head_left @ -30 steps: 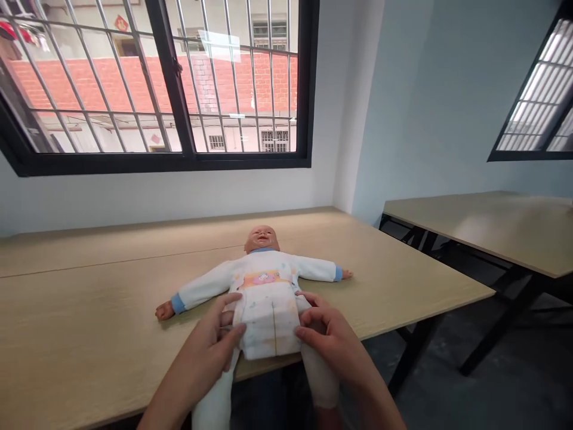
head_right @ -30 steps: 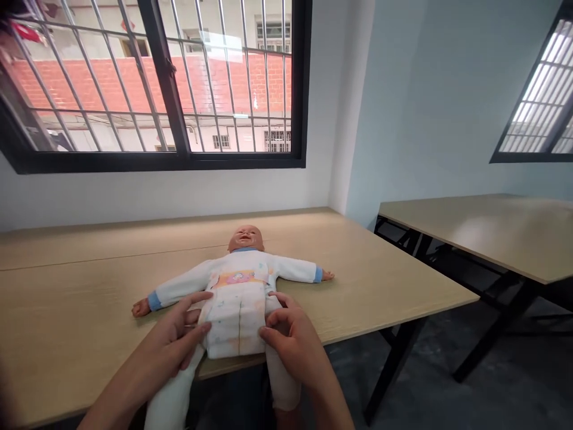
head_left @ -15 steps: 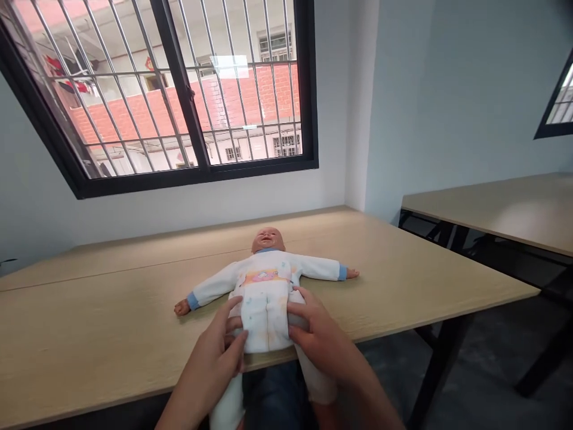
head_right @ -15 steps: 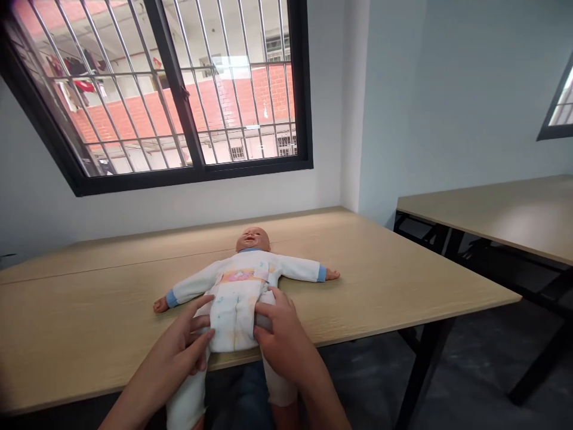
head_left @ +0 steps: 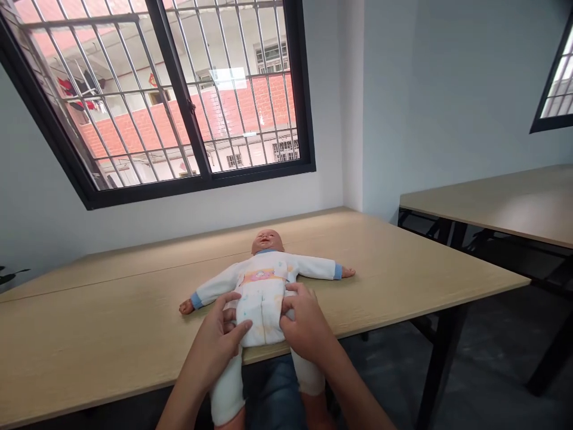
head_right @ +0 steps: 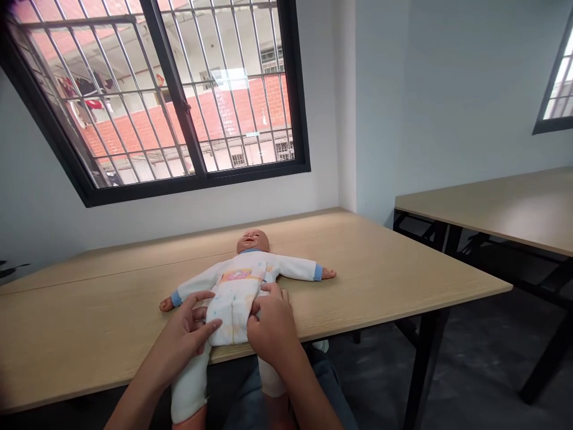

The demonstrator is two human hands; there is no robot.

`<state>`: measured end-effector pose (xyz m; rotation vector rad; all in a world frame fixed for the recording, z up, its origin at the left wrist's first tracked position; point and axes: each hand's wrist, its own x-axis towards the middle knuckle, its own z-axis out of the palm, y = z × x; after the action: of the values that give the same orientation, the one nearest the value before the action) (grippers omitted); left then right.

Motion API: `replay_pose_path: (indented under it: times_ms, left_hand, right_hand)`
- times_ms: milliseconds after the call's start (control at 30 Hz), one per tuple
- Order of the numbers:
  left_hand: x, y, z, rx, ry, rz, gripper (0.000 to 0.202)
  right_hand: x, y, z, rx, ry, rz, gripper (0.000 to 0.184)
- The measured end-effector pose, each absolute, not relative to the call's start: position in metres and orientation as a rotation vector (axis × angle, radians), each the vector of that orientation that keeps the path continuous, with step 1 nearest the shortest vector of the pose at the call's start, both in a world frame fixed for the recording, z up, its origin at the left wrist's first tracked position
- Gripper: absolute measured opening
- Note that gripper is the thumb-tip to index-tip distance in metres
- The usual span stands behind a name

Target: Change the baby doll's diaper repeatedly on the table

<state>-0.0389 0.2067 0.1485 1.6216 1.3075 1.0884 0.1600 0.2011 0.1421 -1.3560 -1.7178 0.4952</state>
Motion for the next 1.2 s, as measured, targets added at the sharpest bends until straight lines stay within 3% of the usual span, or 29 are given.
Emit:
replay_pose_path:
  times_ms: [300,500,733,1200]
  left_hand:
    - [-0.082,0.198,0.139,1.735,1.598,1.227,0.047]
    - [-0.065,0.218,0.167,1.826,1.667,1.295,0.032]
    - [-0.033,0.263,0.175,2.131,2.037,0.829,0.040]
    - [-0.042,0.285,0.169,2.285,1.995,0.677,0.035]
  right_hand:
    - [0.178,0.190,0.138,-1.194,-1.508,0.592,0.010]
    - [0.172,0.214,0.145,-1.292,-1.395,0.486,0.016]
    - [0.146,0.241,0.174,-1.652,-1.674,0.157,0.028]
    - [0.143,0.257,0.187,-1.822,-1.922,-0.039,0.024]
